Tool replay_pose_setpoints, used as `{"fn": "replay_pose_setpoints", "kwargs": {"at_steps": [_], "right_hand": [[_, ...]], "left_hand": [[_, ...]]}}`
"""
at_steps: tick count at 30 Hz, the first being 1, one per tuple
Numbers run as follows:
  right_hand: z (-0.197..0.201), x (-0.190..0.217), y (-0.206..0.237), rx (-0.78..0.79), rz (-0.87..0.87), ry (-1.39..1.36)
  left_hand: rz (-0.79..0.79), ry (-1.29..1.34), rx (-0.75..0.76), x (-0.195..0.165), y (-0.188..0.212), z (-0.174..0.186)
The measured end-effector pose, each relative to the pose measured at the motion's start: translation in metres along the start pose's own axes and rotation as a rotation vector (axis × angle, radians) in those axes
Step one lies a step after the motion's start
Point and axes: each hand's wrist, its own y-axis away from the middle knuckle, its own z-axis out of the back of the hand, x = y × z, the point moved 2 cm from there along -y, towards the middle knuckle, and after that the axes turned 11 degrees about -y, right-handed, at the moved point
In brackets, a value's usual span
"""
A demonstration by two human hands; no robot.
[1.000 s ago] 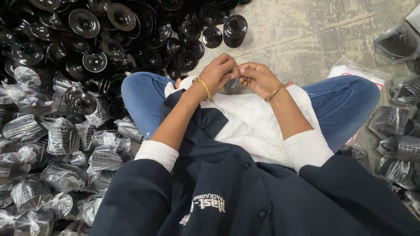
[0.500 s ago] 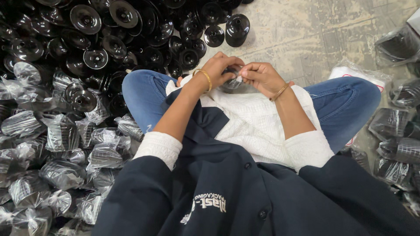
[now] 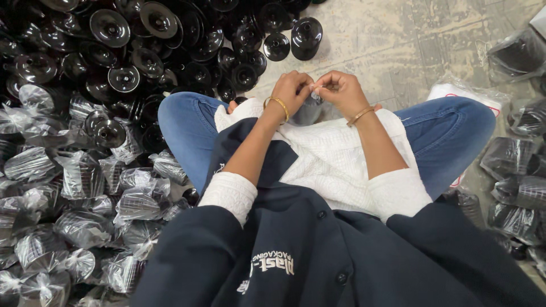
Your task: The person sits cross-legged on the floor surrounded by piles of black plastic caps and filled plastic bags. They place caps into a small clear plastic bag, gather and twist the bag closed, set the finished bag aside, and repeat the bagging cycle.
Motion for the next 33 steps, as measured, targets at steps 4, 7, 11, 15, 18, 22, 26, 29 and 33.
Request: {"fn": "replay_pose_setpoints", "kwargs": {"at_steps": [4,7,11,15,18,22,26,29,33], "right_hand": [[0.003,-0.001,0.001,-0.009,0.057,0.013],[0.002,0.000,0.001,0.002,0.010,-0.061],[-0.006,0.008,0.005,-0.067,0.079,-0.007],[-0.022,0.022,0.012,-0.150,0.267,0.365],[-0.036,0.033,0.017,-0.147,0.497,0.677],[-0.041,0.038,0.020,-0.159,0.507,0.862],[-0.037,0.036,0.024,-0.177,0.482,0.924],[-0.034,0.033,0.024,-0.170,0.463,0.887],[-0.034,0.033,0.023,-0.128,0.473,0.863]], "left_hand": [[0.084,0.253,0.045,-0.003,0.003,0.000],[0.032,0.118,0.057,-0.003,0.001,0.001],[0.013,0.122,0.002,0.005,0.001,-0.005],[-0.017,0.033,-0.015,0.012,0.005,-0.015],[0.025,0.017,-0.013,0.016,0.008,-0.018],[0.010,0.047,-0.006,0.014,0.009,-0.018],[0.077,0.091,0.110,0.013,0.008,-0.016],[0.180,0.220,0.216,0.014,0.010,-0.013],[0.389,0.472,0.300,0.017,0.010,-0.013]]}}
